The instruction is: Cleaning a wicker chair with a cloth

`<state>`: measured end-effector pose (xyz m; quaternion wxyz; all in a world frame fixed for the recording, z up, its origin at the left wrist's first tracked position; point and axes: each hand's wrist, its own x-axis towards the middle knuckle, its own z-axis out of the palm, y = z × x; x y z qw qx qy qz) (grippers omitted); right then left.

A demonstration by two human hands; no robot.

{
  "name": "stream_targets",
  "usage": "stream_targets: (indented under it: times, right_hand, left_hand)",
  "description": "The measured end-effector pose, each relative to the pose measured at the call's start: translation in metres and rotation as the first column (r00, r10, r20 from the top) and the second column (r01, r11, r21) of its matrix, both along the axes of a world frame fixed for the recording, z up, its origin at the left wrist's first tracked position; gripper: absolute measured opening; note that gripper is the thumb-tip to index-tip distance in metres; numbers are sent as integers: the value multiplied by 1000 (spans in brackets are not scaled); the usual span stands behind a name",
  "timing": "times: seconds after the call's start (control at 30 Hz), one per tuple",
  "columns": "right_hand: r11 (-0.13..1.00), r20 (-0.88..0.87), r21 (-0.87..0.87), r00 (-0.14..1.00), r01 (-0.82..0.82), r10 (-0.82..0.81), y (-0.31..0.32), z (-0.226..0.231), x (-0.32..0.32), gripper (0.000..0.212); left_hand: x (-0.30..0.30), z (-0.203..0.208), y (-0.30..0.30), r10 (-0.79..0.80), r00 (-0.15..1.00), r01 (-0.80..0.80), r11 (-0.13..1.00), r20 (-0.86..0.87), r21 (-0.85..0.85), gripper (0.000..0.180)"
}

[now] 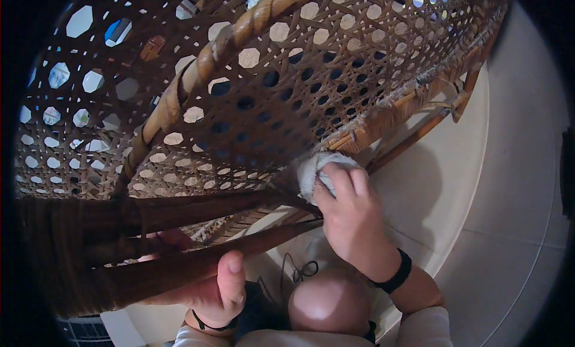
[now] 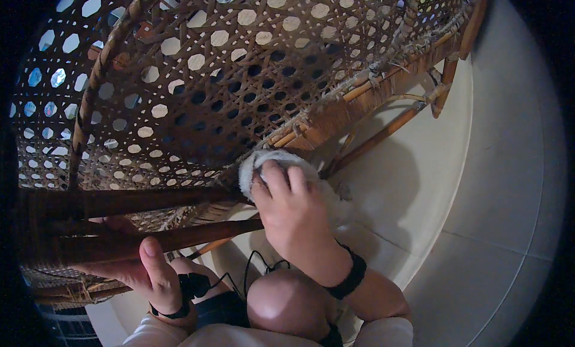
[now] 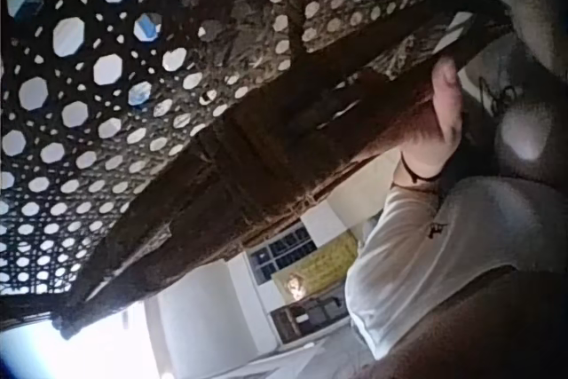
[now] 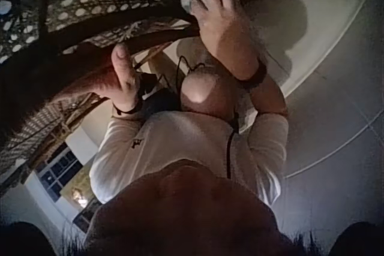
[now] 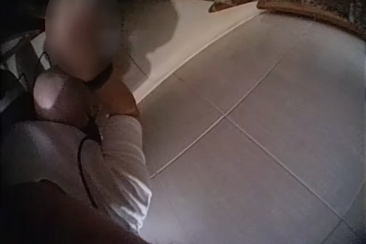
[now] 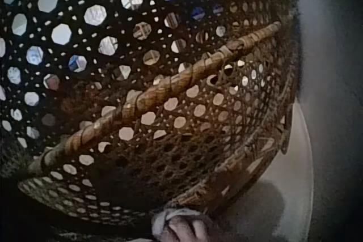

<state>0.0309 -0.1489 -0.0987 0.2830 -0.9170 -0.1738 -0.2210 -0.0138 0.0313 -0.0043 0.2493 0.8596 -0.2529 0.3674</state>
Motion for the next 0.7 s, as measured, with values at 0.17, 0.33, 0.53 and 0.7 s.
stream_targets:
  times: [0.17, 0.33, 0.53, 0.7]
  right_hand:
    - [988, 16, 133, 997, 72, -75, -15, 15, 2, 26]
    - [983, -27, -20, 983, 183, -183, -1, 11, 17, 23]
    - [992, -15, 102, 997, 76, -75, 0, 2, 15, 32]
    - [478, 50, 863, 969, -165, 243, -48, -42, 28, 42]
  left_hand:
    - [-6, -4, 6, 54, 997, -58, 996, -53, -71, 104]
    - [-7, -6, 11, 33, 999, -34, 999, -38, -27, 105]
    - [0, 1, -4, -8, 1000, 9, 1000, 23, -26, 85]
    - [3, 1, -2, 73, 995, -66, 993, 68, -97, 83]
